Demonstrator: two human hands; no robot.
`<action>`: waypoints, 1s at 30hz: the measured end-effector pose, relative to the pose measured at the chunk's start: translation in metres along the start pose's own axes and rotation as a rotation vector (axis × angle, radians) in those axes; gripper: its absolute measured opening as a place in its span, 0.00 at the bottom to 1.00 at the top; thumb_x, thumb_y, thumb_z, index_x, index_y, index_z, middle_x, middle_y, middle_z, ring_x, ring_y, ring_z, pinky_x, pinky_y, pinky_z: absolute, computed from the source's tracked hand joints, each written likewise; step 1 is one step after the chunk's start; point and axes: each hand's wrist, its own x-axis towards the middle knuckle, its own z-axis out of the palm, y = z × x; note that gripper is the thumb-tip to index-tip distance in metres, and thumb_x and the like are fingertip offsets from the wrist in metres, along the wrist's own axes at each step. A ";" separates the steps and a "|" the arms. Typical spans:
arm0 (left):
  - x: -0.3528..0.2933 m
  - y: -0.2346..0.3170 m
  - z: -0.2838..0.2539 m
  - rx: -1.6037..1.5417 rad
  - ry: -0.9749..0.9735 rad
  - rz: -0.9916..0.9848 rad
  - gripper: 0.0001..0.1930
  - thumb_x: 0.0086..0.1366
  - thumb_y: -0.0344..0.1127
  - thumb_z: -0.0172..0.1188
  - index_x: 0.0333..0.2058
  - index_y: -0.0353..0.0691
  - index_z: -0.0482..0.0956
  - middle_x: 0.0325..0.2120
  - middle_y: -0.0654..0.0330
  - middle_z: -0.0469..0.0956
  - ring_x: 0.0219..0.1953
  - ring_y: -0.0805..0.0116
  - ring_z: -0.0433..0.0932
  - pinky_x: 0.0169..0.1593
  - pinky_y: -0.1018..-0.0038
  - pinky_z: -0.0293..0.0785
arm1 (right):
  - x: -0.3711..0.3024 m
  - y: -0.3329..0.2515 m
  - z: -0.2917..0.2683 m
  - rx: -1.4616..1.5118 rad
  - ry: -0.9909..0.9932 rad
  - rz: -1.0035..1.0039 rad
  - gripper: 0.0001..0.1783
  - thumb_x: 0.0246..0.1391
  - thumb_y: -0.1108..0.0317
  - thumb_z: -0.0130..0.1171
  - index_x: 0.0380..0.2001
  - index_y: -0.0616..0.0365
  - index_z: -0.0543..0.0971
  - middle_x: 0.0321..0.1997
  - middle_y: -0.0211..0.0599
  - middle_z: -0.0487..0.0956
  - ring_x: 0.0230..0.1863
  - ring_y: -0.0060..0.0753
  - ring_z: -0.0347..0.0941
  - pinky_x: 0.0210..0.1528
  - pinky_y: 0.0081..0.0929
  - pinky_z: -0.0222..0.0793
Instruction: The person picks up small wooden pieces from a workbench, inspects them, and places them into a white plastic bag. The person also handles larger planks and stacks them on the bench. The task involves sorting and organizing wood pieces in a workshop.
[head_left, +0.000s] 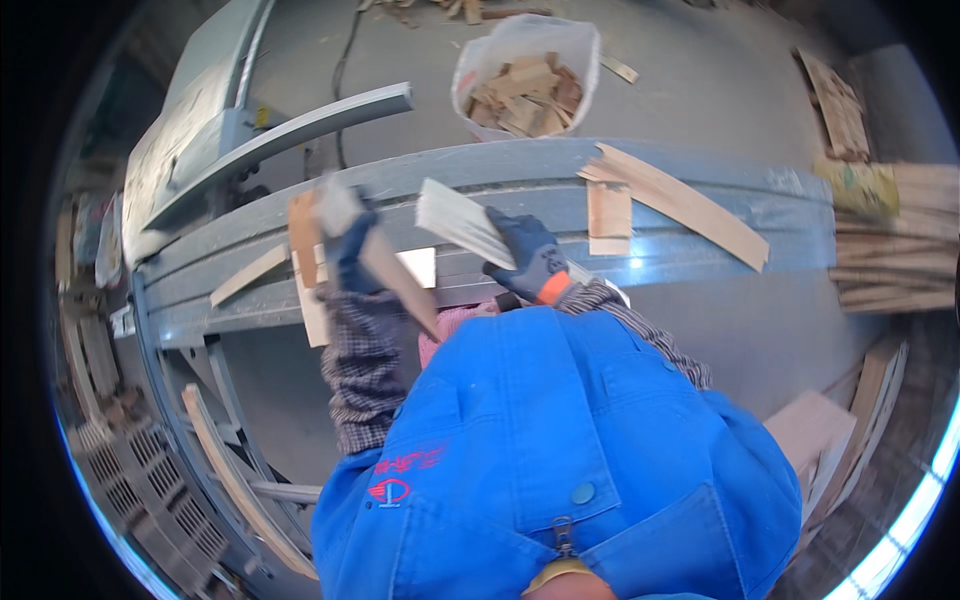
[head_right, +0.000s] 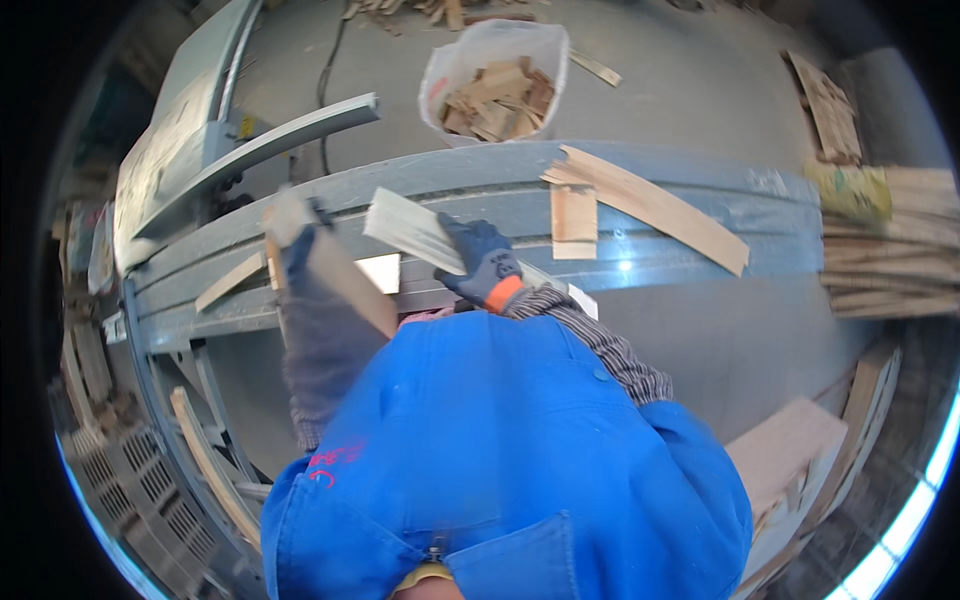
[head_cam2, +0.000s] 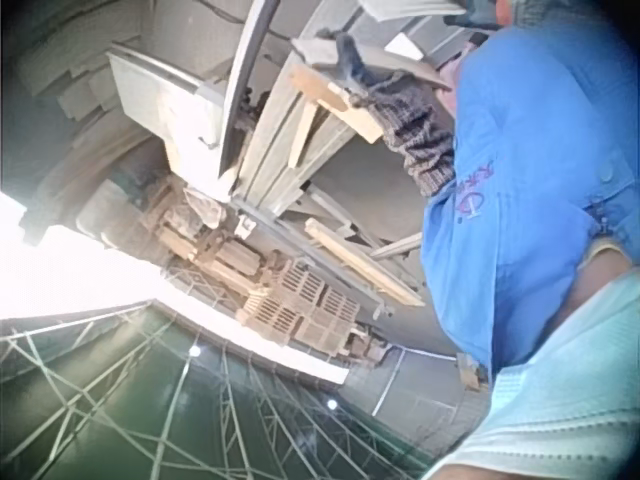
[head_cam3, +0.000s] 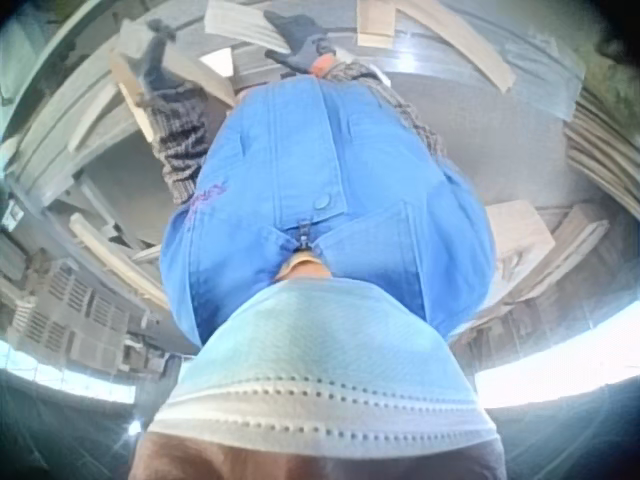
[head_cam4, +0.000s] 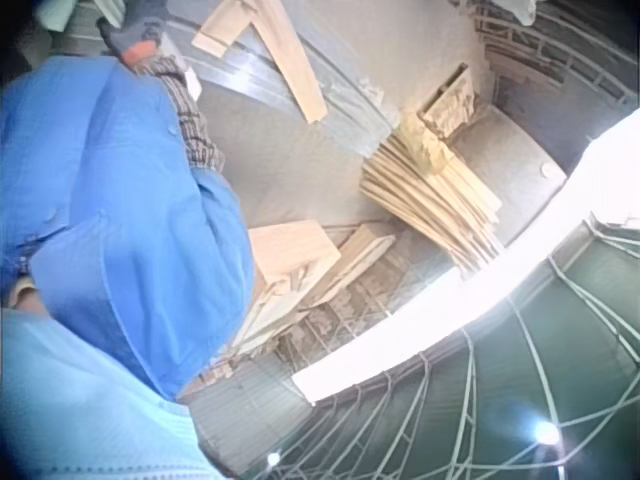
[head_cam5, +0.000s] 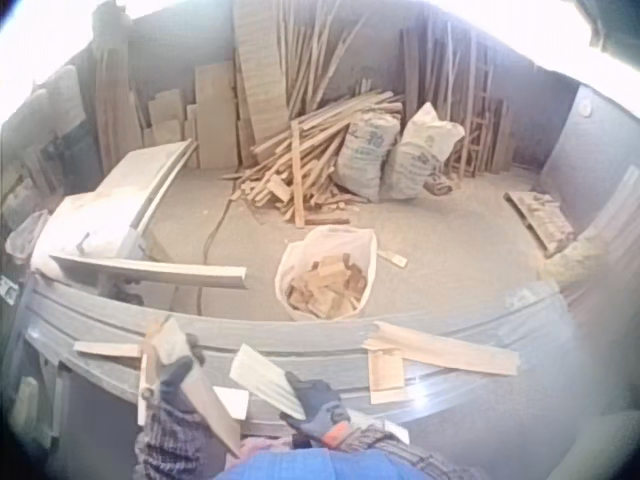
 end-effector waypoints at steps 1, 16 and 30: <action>0.019 -0.027 -0.034 0.140 0.059 -0.047 0.35 0.53 0.29 0.67 0.60 0.40 0.64 0.42 0.57 0.76 0.37 0.63 0.79 0.45 0.70 0.77 | 0.000 -0.007 0.002 -0.015 -0.044 0.034 0.48 0.37 0.46 0.67 0.65 0.48 0.65 0.49 0.50 0.73 0.50 0.53 0.68 0.54 0.46 0.65; -0.048 -0.010 0.055 1.118 -0.653 0.341 0.58 0.39 0.57 0.75 0.67 0.51 0.52 0.58 0.52 0.65 0.60 0.50 0.64 0.64 0.57 0.59 | 0.047 0.010 -0.077 -0.618 -0.192 0.159 0.48 0.42 0.43 0.66 0.67 0.36 0.62 0.59 0.42 0.69 0.61 0.44 0.62 0.63 0.45 0.54; -0.063 0.097 0.070 0.538 -0.085 0.627 0.40 0.44 0.48 0.76 0.54 0.36 0.69 0.50 0.50 0.70 0.50 0.50 0.72 0.55 0.58 0.69 | 0.046 -0.010 -0.084 -0.204 -0.131 0.142 0.45 0.41 0.47 0.66 0.65 0.43 0.65 0.53 0.47 0.72 0.55 0.52 0.68 0.60 0.46 0.61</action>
